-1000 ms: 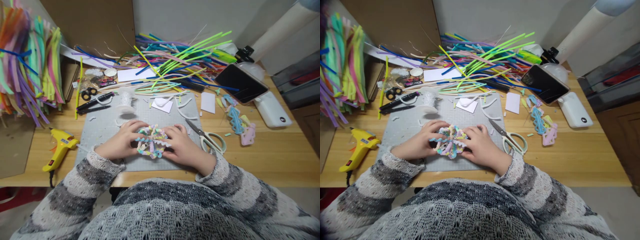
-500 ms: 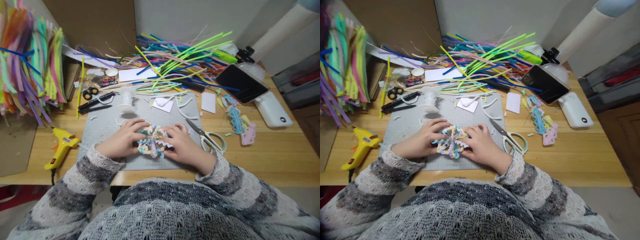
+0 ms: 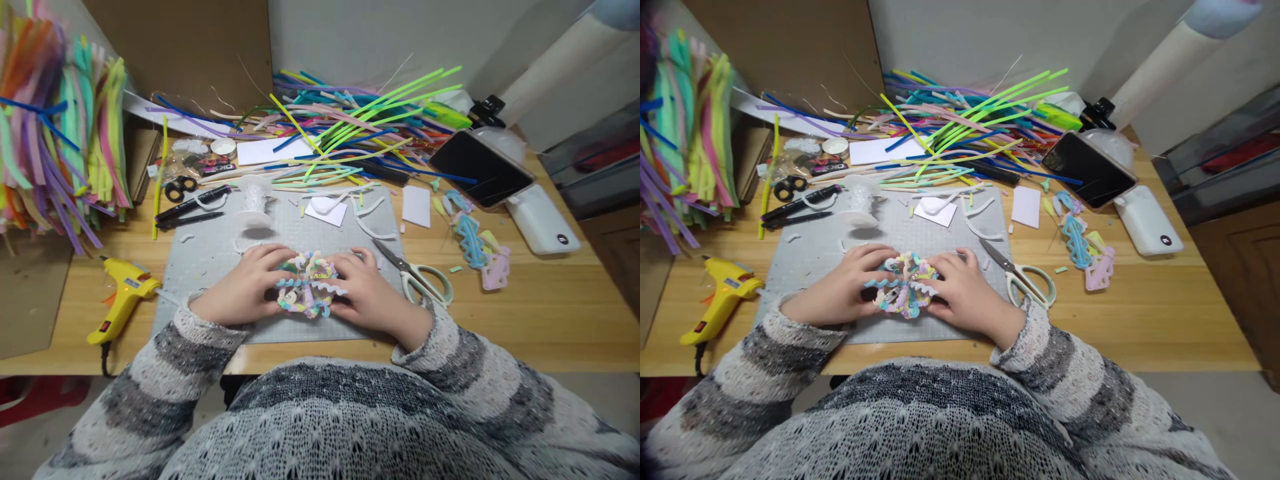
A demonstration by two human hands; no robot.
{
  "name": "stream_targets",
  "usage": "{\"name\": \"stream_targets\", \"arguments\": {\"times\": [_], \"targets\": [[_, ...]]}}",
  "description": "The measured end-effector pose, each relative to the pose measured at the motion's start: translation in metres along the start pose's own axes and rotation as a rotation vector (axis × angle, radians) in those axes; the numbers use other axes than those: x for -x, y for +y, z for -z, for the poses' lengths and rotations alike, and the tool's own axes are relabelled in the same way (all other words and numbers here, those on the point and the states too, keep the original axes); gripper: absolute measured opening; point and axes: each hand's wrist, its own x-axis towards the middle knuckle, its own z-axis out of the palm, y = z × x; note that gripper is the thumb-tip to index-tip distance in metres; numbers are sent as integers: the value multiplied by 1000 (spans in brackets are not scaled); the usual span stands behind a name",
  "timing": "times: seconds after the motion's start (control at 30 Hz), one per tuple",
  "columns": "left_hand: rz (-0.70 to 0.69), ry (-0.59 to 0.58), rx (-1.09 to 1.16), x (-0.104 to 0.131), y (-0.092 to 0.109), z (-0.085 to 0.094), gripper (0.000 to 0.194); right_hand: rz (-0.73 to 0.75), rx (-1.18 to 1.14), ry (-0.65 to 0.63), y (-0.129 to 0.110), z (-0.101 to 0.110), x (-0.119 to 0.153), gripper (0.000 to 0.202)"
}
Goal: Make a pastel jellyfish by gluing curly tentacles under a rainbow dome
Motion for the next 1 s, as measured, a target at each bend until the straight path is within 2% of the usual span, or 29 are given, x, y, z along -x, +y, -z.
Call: {"name": "stream_targets", "arguments": {"times": [0.2, 0.4, 0.53, 0.63, 0.83, 0.9, 1.0], "targets": [[9, -9, 48, 4, 0, 4, 44, 23, 7, 59, 2, 1, 3, 32], [-5, 9, 36, 6, 1, 11, 31, 30, -11, 192, 5, 4, 5, 17], [9, 28, 57, 7, 0, 10, 22, 26, -9, 205, 5, 4, 6, 15], [41, 82, 15, 6, 0, 6, 23, -7, 6, 257, 5, 3, 5, 16], [74, 136, -114, 1, 0, -2, 24, -170, 8, 436, 8, 1, 4, 23], [65, 96, -103, 7, -1, 6, 31, -223, -11, 549, 8, 3, 5, 24], [94, 50, -17, 24, -2, 32, 32, -262, -37, 742, 6, 10, 9, 21]]}}
